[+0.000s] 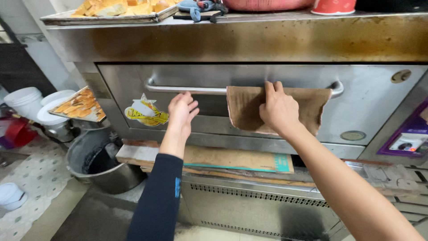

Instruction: The person removes trays of baked goods from an oven, fries donuts in a pan using chopsticks, and then organizes frozen food items from a chest freezer.

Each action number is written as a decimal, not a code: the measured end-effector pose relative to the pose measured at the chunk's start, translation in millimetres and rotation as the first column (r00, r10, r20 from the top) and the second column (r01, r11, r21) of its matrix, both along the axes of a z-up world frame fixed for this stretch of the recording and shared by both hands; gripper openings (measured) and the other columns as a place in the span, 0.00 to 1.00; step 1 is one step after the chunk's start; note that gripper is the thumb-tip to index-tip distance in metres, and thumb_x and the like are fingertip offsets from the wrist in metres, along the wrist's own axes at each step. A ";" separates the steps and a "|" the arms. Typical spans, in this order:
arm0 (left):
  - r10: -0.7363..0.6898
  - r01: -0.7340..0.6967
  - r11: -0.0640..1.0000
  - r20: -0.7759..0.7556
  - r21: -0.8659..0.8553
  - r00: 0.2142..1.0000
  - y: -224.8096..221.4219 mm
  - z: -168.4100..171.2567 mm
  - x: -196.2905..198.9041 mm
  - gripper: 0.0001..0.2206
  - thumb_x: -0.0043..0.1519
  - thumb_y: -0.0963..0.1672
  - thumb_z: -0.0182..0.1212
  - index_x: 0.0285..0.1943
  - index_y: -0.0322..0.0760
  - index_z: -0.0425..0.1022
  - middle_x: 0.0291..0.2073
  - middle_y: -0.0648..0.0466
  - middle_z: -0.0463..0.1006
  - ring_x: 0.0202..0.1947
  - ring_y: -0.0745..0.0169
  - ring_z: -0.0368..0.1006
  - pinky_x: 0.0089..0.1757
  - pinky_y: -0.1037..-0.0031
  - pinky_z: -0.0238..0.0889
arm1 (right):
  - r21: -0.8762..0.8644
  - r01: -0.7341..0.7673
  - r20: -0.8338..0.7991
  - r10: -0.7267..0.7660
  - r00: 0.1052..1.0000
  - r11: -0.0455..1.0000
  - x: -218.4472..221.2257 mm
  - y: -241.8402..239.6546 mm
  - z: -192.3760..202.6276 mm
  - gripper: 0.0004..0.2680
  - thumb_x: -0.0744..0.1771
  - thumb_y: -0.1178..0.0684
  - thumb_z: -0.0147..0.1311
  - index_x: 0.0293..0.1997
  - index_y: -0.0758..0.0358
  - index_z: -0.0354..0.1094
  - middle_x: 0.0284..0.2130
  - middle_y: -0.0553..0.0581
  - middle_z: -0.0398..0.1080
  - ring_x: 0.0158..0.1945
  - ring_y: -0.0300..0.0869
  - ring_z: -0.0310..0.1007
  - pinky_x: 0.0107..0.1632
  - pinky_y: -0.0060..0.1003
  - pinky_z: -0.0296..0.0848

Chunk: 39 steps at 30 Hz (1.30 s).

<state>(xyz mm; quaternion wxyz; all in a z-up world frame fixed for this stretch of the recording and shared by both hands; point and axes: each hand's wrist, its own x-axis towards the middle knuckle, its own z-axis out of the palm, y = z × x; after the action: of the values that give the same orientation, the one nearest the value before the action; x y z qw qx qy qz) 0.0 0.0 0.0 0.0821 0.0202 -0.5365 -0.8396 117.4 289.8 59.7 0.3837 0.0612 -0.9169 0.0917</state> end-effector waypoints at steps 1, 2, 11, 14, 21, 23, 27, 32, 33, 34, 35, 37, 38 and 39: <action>-0.029 0.034 0.984 -0.034 0.173 0.999 3.2 6.3 -11.5 0.27 0.66 0.48 0.58 0.70 0.28 0.57 0.56 0.39 0.72 0.58 0.40 0.74 0.56 0.47 0.70 | 0.007 0.006 -0.014 -0.006 1.000 1.000 -1.2 0.7 -3.1 0.18 0.62 0.58 0.53 0.58 0.64 0.60 0.48 0.68 0.67 0.32 0.66 0.74 0.34 0.58 0.74; -0.050 0.071 0.937 -0.070 0.341 0.996 6.9 10.3 -19.6 0.24 0.68 0.47 0.56 0.67 0.25 0.58 0.56 0.37 0.72 0.57 0.39 0.75 0.56 0.48 0.71 | 0.014 0.012 -0.028 -0.011 1.000 1.000 -2.0 0.5 -6.1 0.14 0.63 0.59 0.52 0.54 0.65 0.61 0.46 0.68 0.66 0.31 0.66 0.73 0.33 0.58 0.74; -0.132 0.280 0.725 -0.272 0.629 0.953 17.7 16.3 8.8 0.09 0.69 0.45 0.52 0.50 0.34 0.63 0.43 0.46 0.72 0.51 0.44 0.73 0.58 0.53 0.68 | -0.019 0.096 -0.092 -0.097 0.991 0.995 6.6 -22.6 -7.4 0.09 0.63 0.61 0.51 0.46 0.64 0.61 0.42 0.66 0.66 0.30 0.67 0.71 0.33 0.60 0.72; -0.170 0.328 0.688 -0.296 0.647 0.940 6.6 -1.4 38.1 0.09 0.70 0.45 0.53 0.46 0.32 0.66 0.41 0.46 0.74 0.51 0.44 0.74 0.59 0.53 0.67 | -0.065 0.130 -0.128 -0.137 0.982 0.989 35.6 -36.9 -22.9 0.12 0.62 0.62 0.51 0.49 0.65 0.62 0.43 0.66 0.67 0.29 0.66 0.71 0.31 0.59 0.71; -0.234 0.389 0.638 -0.314 0.664 0.920 -15.2 -53.0 121.4 0.07 0.69 0.45 0.55 0.45 0.34 0.70 0.36 0.50 0.75 0.48 0.49 0.73 0.60 0.56 0.62 | -0.132 0.148 -0.112 -0.163 0.980 0.980 99.2 -63.2 -81.2 0.13 0.63 0.64 0.51 0.52 0.65 0.63 0.43 0.64 0.67 0.30 0.63 0.72 0.30 0.55 0.71; -0.228 0.350 0.651 -0.266 0.674 0.937 -16.1 -57.5 130.6 0.08 0.68 0.45 0.53 0.46 0.33 0.72 0.35 0.51 0.76 0.45 0.51 0.72 0.60 0.55 0.61 | -0.142 0.155 -0.117 -0.172 0.978 0.978 105.4 -67.4 -88.9 0.13 0.63 0.64 0.51 0.52 0.64 0.64 0.43 0.64 0.67 0.30 0.63 0.72 0.30 0.54 0.72; -0.242 0.401 0.651 -0.325 0.645 0.915 -17.2 -57.9 128.4 0.09 0.71 0.45 0.52 0.43 0.32 0.71 0.35 0.50 0.76 0.46 0.50 0.73 0.60 0.54 0.61 | -0.141 0.171 -0.121 -0.188 0.975 0.975 103.0 -68.8 -89.1 0.15 0.62 0.64 0.51 0.54 0.65 0.64 0.43 0.65 0.67 0.30 0.63 0.72 0.30 0.54 0.72; -0.214 0.390 0.684 -0.341 0.616 0.915 -13.8 -44.7 109.5 0.08 0.70 0.44 0.55 0.42 0.34 0.71 0.35 0.48 0.75 0.46 0.47 0.74 0.59 0.53 0.64 | -0.134 0.153 -0.136 -0.171 0.976 0.979 91.5 -65.9 -70.6 0.13 0.63 0.64 0.50 0.52 0.64 0.64 0.43 0.64 0.66 0.31 0.62 0.72 0.31 0.54 0.72; -0.210 0.387 0.691 -0.343 0.611 0.916 -12.3 -40.5 103.2 0.08 0.70 0.44 0.55 0.42 0.33 0.71 0.35 0.49 0.75 0.47 0.47 0.75 0.59 0.54 0.64 | -0.130 0.144 -0.146 -0.162 0.976 0.981 86.9 -64.7 -64.8 0.13 0.63 0.64 0.50 0.52 0.64 0.64 0.43 0.64 0.66 0.31 0.63 0.72 0.31 0.54 0.72; -0.205 0.384 0.698 -0.344 0.605 0.916 -10.7 -35.7 95.5 0.09 0.70 0.45 0.55 0.42 0.33 0.71 0.36 0.49 0.76 0.47 0.47 0.75 0.59 0.54 0.65 | -0.122 0.153 -0.147 -0.170 0.974 0.981 81.5 -63.5 -58.8 0.13 0.63 0.64 0.50 0.52 0.64 0.64 0.44 0.64 0.66 0.31 0.63 0.72 0.31 0.55 0.72; -0.199 0.380 0.704 -0.348 0.599 0.916 -8.9 -30.5 86.9 0.09 0.70 0.45 0.55 0.42 0.33 0.71 0.36 0.49 0.76 0.47 0.47 0.75 0.58 0.55 0.65 | -0.113 0.160 -0.149 -0.176 0.973 0.981 74.5 -61.8 -51.9 0.13 0.63 0.63 0.51 0.53 0.65 0.63 0.44 0.65 0.66 0.30 0.64 0.72 0.31 0.55 0.72; -0.198 0.392 0.720 -0.372 0.573 0.907 -4.8 -19.9 66.8 0.10 0.70 0.45 0.55 0.42 0.32 0.70 0.37 0.48 0.76 0.48 0.47 0.76 0.58 0.56 0.67 | -0.094 0.156 -0.142 -0.168 0.975 0.983 61.1 -56.3 -38.4 0.13 0.63 0.63 0.51 0.53 0.65 0.63 0.45 0.65 0.66 0.30 0.64 0.72 0.31 0.56 0.72; -0.197 0.398 0.727 -0.384 0.559 0.902 -2.5 -15.0 56.0 0.10 0.71 0.45 0.54 0.42 0.31 0.70 0.38 0.48 0.76 0.49 0.47 0.76 0.58 0.56 0.67 | -0.085 0.144 -0.133 -0.155 0.979 0.986 54.1 -52.6 -31.8 0.14 0.63 0.62 0.51 0.53 0.66 0.62 0.45 0.66 0.66 0.29 0.65 0.72 0.31 0.56 0.72; -0.194 0.390 0.735 -0.379 0.554 0.905 -0.2 -10.1 44.8 0.10 0.71 0.45 0.54 0.42 0.31 0.70 0.38 0.47 0.76 0.49 0.46 0.76 0.57 0.56 0.68 | -0.076 0.131 -0.124 -0.140 0.982 0.988 47.2 -49.0 -26.1 0.14 0.62 0.62 0.51 0.53 0.66 0.62 0.45 0.66 0.66 0.29 0.65 0.72 0.30 0.57 0.72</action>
<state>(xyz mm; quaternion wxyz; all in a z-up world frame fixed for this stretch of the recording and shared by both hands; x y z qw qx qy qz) 44.8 -0.2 -10.1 0.0160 -0.1654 -0.2093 -0.9636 164.6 240.9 33.6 0.4492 -0.0086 -0.8886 0.0923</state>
